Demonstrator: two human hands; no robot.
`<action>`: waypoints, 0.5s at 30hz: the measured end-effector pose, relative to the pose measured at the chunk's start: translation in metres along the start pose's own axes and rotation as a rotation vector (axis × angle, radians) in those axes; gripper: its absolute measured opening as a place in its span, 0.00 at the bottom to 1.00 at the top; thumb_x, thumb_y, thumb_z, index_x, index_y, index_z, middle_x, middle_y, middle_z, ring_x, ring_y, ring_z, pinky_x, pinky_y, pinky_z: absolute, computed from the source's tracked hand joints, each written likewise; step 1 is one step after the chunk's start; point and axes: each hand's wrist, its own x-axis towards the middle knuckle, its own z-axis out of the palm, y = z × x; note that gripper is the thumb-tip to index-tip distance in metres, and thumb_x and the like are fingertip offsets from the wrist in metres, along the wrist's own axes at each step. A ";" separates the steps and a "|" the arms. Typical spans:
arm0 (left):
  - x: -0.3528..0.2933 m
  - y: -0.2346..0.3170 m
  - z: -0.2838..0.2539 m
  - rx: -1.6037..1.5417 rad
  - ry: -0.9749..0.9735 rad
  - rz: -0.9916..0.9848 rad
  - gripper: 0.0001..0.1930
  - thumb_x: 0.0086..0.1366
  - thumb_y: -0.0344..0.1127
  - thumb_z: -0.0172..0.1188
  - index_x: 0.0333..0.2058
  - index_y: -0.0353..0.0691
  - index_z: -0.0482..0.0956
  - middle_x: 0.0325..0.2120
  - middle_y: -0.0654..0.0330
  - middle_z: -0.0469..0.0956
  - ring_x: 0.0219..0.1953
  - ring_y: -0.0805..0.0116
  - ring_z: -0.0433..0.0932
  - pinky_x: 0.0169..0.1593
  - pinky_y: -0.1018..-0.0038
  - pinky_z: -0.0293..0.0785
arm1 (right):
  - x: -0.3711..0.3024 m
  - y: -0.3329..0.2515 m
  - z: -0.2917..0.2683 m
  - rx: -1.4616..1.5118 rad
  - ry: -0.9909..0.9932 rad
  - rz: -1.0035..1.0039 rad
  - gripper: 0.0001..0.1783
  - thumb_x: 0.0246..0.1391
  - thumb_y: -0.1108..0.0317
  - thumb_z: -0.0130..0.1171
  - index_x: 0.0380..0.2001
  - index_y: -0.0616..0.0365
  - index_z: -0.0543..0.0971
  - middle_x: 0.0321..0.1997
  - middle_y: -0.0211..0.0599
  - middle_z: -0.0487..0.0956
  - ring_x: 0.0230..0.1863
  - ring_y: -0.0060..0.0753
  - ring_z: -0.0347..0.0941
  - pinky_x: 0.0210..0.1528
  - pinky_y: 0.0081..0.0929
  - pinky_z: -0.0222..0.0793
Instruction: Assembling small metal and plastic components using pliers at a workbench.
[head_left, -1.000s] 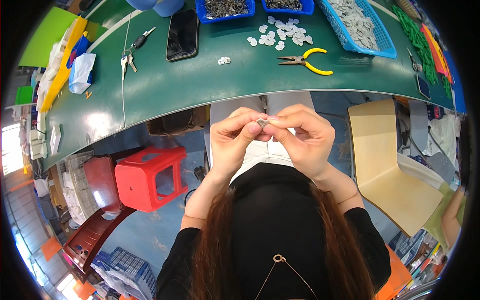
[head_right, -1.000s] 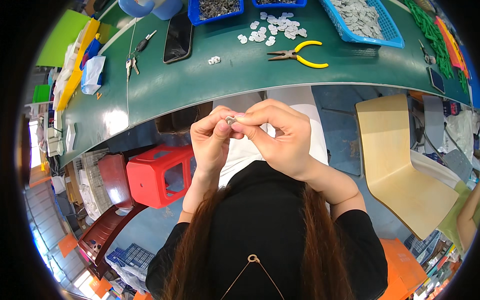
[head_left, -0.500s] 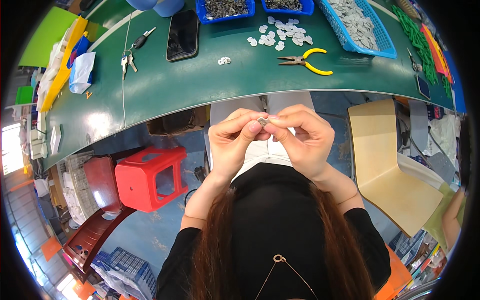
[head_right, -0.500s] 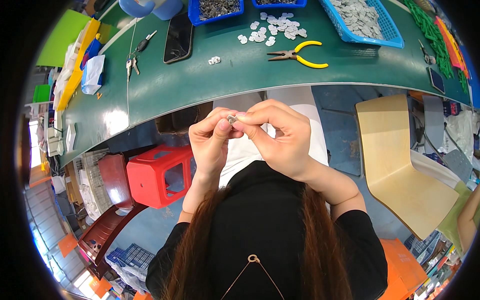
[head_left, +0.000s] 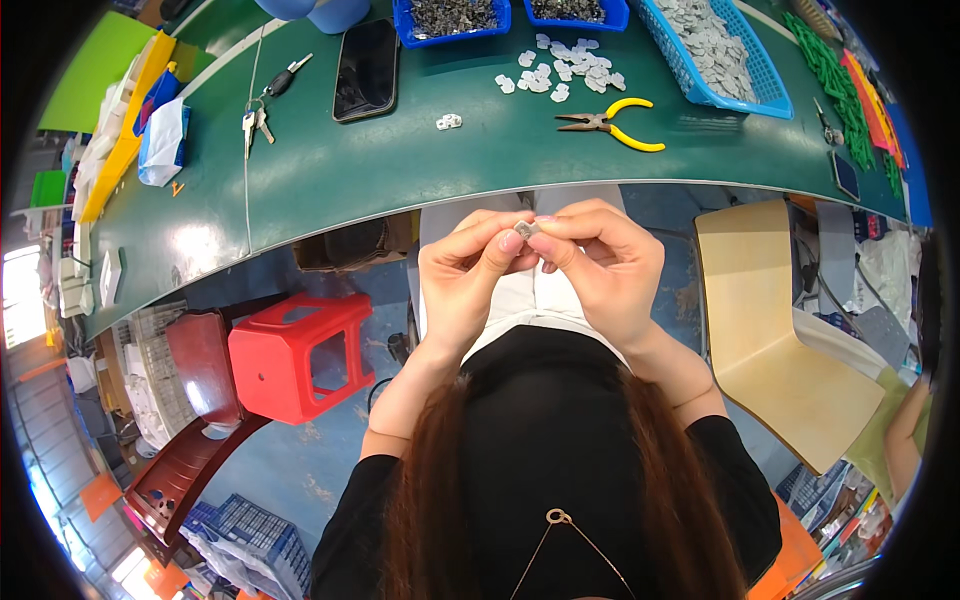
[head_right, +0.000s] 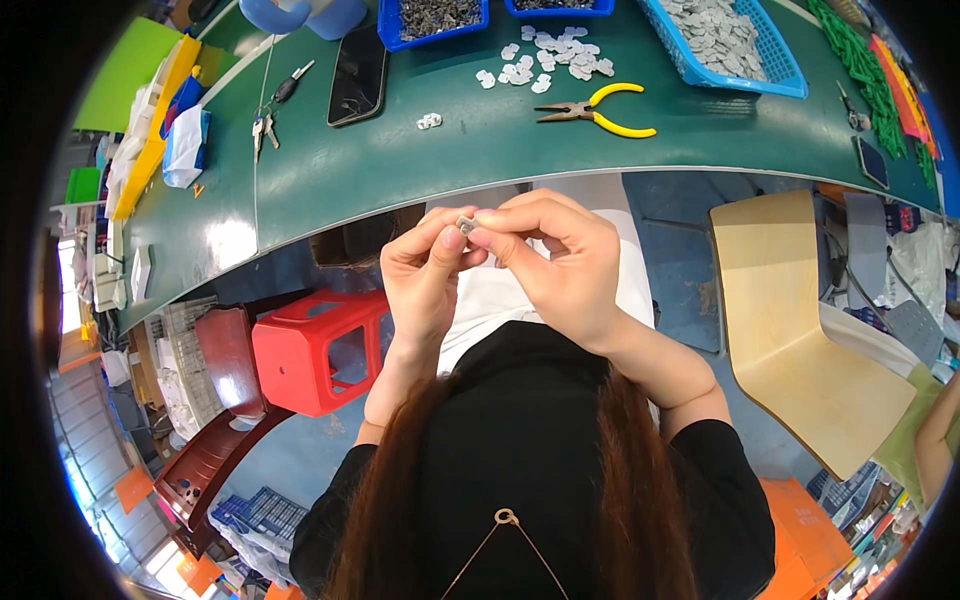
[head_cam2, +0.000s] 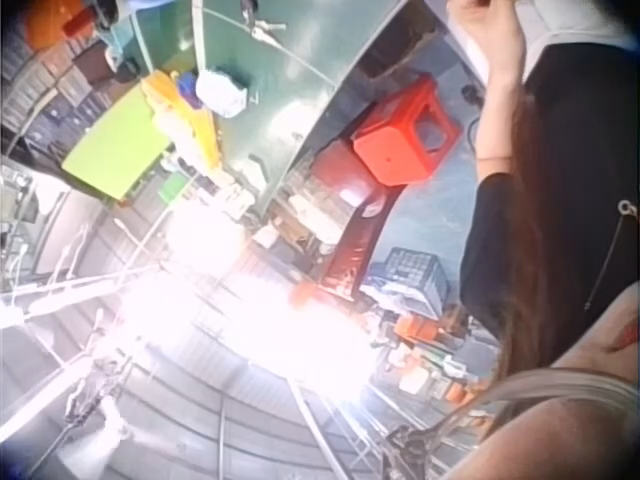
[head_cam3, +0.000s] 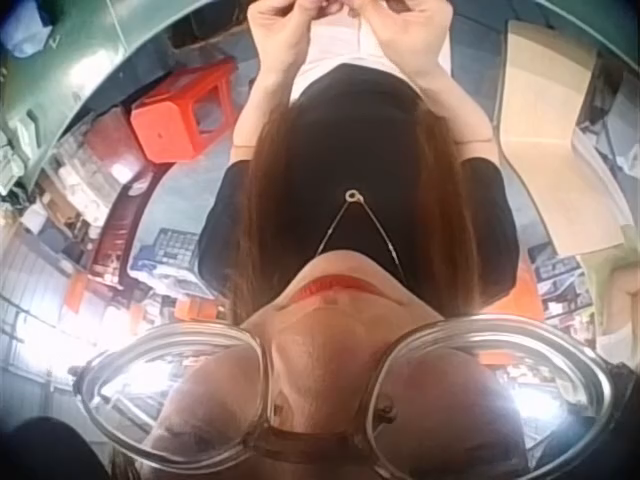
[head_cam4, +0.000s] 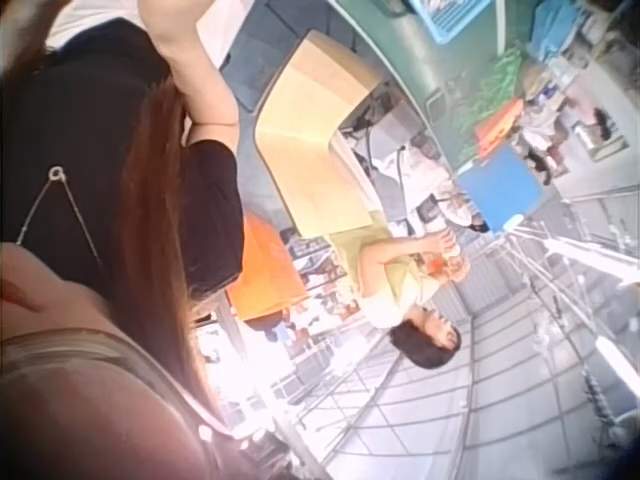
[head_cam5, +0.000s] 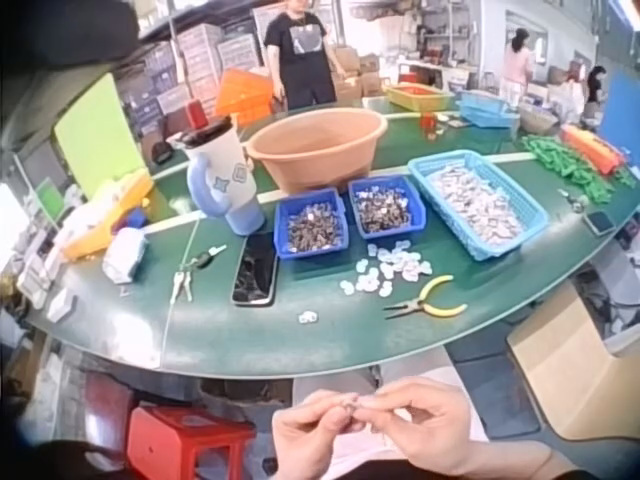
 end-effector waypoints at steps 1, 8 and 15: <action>0.001 -0.002 0.001 -0.002 0.036 0.009 0.11 0.62 0.30 0.58 0.41 0.30 0.78 0.35 0.57 0.77 0.34 0.71 0.78 0.40 0.79 0.79 | 0.002 0.000 0.001 0.041 0.021 0.044 0.07 0.48 0.84 0.59 0.33 0.69 0.78 0.34 0.41 0.76 0.30 0.26 0.74 0.31 0.20 0.72; 0.012 -0.008 -0.002 -0.056 0.093 0.015 0.10 0.61 0.31 0.60 0.38 0.30 0.79 0.32 0.56 0.79 0.32 0.71 0.79 0.39 0.77 0.79 | 0.012 0.009 0.000 0.029 0.053 0.060 0.07 0.48 0.84 0.59 0.33 0.70 0.78 0.35 0.41 0.76 0.29 0.26 0.73 0.31 0.19 0.72; 0.024 -0.004 -0.002 -0.033 0.116 0.008 0.08 0.61 0.30 0.60 0.35 0.30 0.79 0.30 0.57 0.80 0.30 0.72 0.79 0.37 0.78 0.78 | 0.030 0.007 -0.004 0.020 0.002 0.131 0.08 0.47 0.84 0.59 0.34 0.69 0.79 0.34 0.43 0.76 0.28 0.26 0.73 0.30 0.20 0.72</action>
